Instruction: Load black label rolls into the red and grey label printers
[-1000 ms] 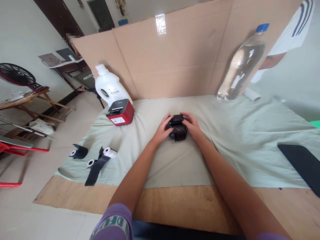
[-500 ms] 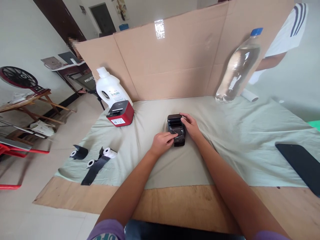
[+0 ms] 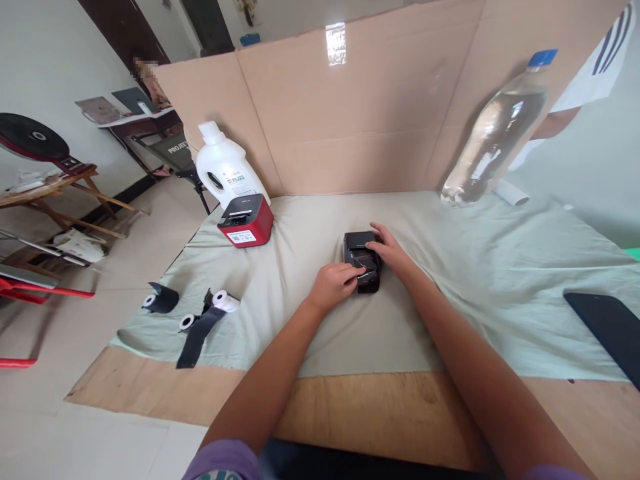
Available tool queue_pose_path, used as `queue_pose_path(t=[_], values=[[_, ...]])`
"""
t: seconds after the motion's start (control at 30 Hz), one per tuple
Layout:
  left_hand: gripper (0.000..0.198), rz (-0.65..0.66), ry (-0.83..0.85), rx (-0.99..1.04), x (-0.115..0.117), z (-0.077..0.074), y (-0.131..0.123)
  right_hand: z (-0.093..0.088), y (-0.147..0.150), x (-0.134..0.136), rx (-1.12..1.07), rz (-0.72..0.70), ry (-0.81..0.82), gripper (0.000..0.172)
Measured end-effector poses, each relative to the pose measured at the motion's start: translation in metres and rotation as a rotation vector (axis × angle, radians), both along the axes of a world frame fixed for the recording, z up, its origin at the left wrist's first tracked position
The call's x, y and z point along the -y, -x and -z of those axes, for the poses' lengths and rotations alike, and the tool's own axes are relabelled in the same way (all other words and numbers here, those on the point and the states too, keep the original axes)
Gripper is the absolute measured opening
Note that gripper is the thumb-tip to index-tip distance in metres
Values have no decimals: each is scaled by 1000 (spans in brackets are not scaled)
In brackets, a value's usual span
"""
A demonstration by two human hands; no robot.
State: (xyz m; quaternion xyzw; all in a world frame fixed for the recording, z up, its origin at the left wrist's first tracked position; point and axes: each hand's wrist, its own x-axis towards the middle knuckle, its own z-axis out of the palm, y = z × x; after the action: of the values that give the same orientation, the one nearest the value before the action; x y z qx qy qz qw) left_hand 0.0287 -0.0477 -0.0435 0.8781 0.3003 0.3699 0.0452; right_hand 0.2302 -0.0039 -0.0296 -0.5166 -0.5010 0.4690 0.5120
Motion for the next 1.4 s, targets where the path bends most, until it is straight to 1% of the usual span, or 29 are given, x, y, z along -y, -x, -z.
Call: queue_pose_path(t=[0.07,0.17,0.27,0.37,0.43,0.5,0.6,0.67,0.8,0.93,1.0,1.07,1.17,1.27,1.33,1.4], values=[[31,0,8,10,0,1,0,-5,2,2,24,-4,60,74],[31,-4,15,25,-1,2,-1,-8,5,3,48,-18,61,80],[31,-2,25,37,-1,4,-2,-6,8,3,64,-3,31,78],[31,-16,73,23,0,2,-1,-2,9,2,47,1,20,76],[33,-54,128,31,2,-1,-1,-1,8,3,24,-3,16,76],[39,-138,209,54,3,-6,-1,0,8,3,6,0,15,76],[58,-287,377,53,5,-14,-2,0,8,4,-5,24,22,77],[67,-338,473,19,5,-18,-3,0,9,3,-8,36,33,77],[66,-366,572,-34,4,-23,-3,1,8,2,-20,37,43,76],[71,-339,677,-93,0,-26,-1,0,8,2,-15,49,36,78],[76,-337,675,-128,-2,-26,-1,-3,10,3,-18,52,52,80],[80,-350,638,-171,-2,-25,-2,-6,13,6,-31,75,86,82],[89,-376,583,-219,-2,-22,-5,-10,20,11,-115,101,145,84],[104,-405,567,-188,-1,-19,-4,-10,29,16,-301,53,162,83],[111,-388,563,-141,-2,-17,0,-10,34,17,-402,22,156,79],[115,-352,569,-88,-3,-16,2,-12,36,17,-454,12,157,75]])
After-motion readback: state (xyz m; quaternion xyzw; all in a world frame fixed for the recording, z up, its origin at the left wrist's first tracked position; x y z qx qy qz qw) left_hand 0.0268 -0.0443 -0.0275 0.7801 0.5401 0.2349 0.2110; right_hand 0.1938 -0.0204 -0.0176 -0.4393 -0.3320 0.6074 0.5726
